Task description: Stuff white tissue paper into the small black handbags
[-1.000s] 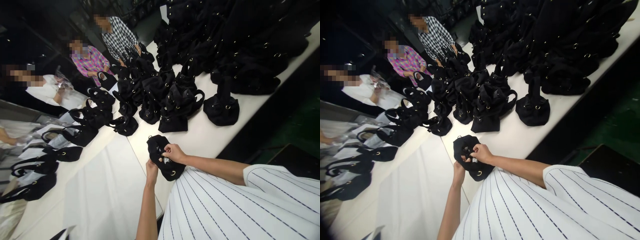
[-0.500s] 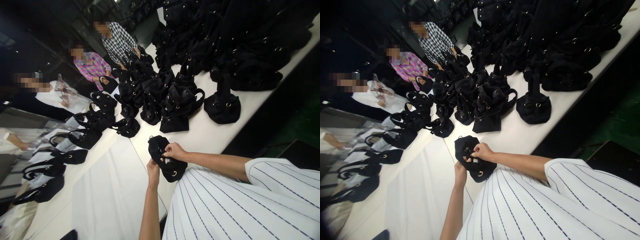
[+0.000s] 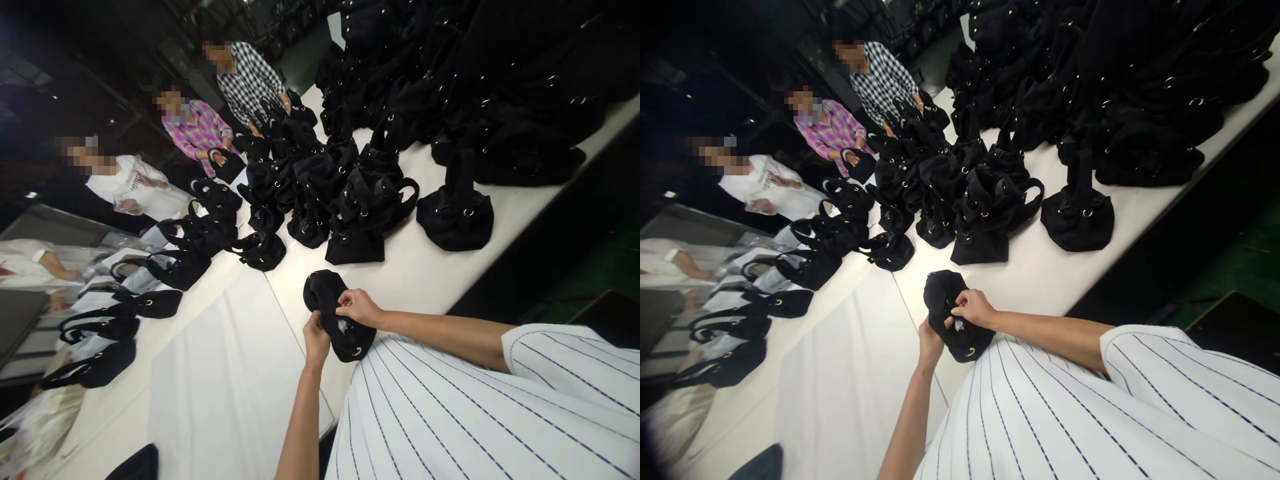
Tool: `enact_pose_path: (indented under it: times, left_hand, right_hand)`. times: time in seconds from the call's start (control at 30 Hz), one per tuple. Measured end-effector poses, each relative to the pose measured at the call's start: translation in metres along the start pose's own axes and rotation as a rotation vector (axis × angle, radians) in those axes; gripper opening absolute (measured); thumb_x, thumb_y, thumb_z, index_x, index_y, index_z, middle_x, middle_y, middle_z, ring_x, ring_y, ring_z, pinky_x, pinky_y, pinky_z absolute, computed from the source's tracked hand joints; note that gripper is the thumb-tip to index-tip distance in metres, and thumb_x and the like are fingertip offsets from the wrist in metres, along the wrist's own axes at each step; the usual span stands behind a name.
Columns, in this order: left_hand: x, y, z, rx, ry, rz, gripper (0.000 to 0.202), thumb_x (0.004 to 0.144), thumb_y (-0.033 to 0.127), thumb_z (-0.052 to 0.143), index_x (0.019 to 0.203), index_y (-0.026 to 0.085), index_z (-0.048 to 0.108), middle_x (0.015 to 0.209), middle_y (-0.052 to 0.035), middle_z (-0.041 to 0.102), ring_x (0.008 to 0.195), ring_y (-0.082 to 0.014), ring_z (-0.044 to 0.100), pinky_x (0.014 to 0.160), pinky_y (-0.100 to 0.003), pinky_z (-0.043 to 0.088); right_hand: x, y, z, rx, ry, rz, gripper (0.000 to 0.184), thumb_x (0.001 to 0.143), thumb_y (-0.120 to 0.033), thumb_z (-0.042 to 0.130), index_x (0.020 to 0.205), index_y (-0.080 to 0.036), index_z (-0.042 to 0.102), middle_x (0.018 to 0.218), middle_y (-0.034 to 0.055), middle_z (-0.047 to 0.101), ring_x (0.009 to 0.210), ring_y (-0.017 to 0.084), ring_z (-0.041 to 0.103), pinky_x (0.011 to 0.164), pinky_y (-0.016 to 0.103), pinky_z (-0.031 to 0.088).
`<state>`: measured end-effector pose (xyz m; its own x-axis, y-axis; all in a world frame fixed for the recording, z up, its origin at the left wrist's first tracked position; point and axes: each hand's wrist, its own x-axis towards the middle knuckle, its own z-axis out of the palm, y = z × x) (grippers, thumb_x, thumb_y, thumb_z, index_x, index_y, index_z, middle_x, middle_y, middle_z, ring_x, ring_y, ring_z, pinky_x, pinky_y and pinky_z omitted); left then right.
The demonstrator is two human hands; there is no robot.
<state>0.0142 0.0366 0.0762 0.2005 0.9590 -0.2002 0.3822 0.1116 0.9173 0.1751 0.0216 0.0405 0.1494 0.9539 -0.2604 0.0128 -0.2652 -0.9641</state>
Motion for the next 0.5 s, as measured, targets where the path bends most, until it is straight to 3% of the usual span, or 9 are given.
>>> enact_pose_path:
  times: [0.1,0.23,0.37,0.43,0.5]
  left_hand:
    - [0.003,-0.013,0.002,-0.139,-0.052,-0.074,0.023,0.072,0.034,0.071,0.079,0.016,0.060,0.067,0.0015,0.061,0.062,-0.0114,0.053,0.058,-0.023,0.041]
    - [0.007,-0.027,0.000,-0.177,-0.063,-0.087,0.029,0.081,0.043,0.063,0.088,0.015,0.063,0.066,0.0014,0.057,0.060,-0.0099,0.050,0.058,-0.023,0.040]
    - [0.007,-0.038,0.000,-0.254,-0.100,-0.129,0.031,0.078,0.043,0.066,0.089,0.014,0.063,0.067,0.0007,0.058,0.060,-0.0105,0.051,0.059,-0.024,0.041]
    - [0.003,-0.043,0.008,-0.269,-0.073,-0.142,0.030,0.075,0.040,0.070,0.090,0.015,0.062,0.069,0.0001,0.059,0.062,-0.0108,0.052,0.060,-0.024,0.041]
    - [-0.003,-0.047,0.023,-0.299,0.047,-0.131,0.029,0.076,0.039,0.069,0.091,0.016,0.061,0.075,-0.0011,0.061,0.068,-0.0119,0.055,0.065,-0.025,0.043]
  right_hand:
    - [0.003,0.012,-0.004,0.083,-0.010,0.076,0.021,0.065,-0.032,0.073,0.077,-0.016,0.067,0.067,0.0012,0.065,0.064,0.016,0.062,0.060,0.027,0.050]
    - [0.005,0.025,-0.011,0.124,0.024,0.166,0.012,0.073,-0.025,0.064,0.081,-0.017,0.068,0.072,0.0013,0.068,0.065,0.015,0.062,0.064,0.027,0.051]
    - [0.004,0.030,-0.016,0.045,-0.031,0.219,0.015,0.076,-0.029,0.063,0.085,-0.017,0.067,0.079,0.0025,0.069,0.072,0.016,0.062,0.067,0.028,0.050]
    - [0.004,0.032,-0.016,-0.052,-0.044,0.224,0.020,0.073,-0.032,0.068,0.088,-0.018,0.066,0.082,0.0025,0.069,0.074,0.016,0.062,0.067,0.028,0.049]
    - [0.006,0.032,-0.014,-0.118,-0.071,0.196,0.026,0.066,-0.031,0.074,0.087,-0.018,0.065,0.078,0.0017,0.067,0.073,0.017,0.060,0.066,0.027,0.048]
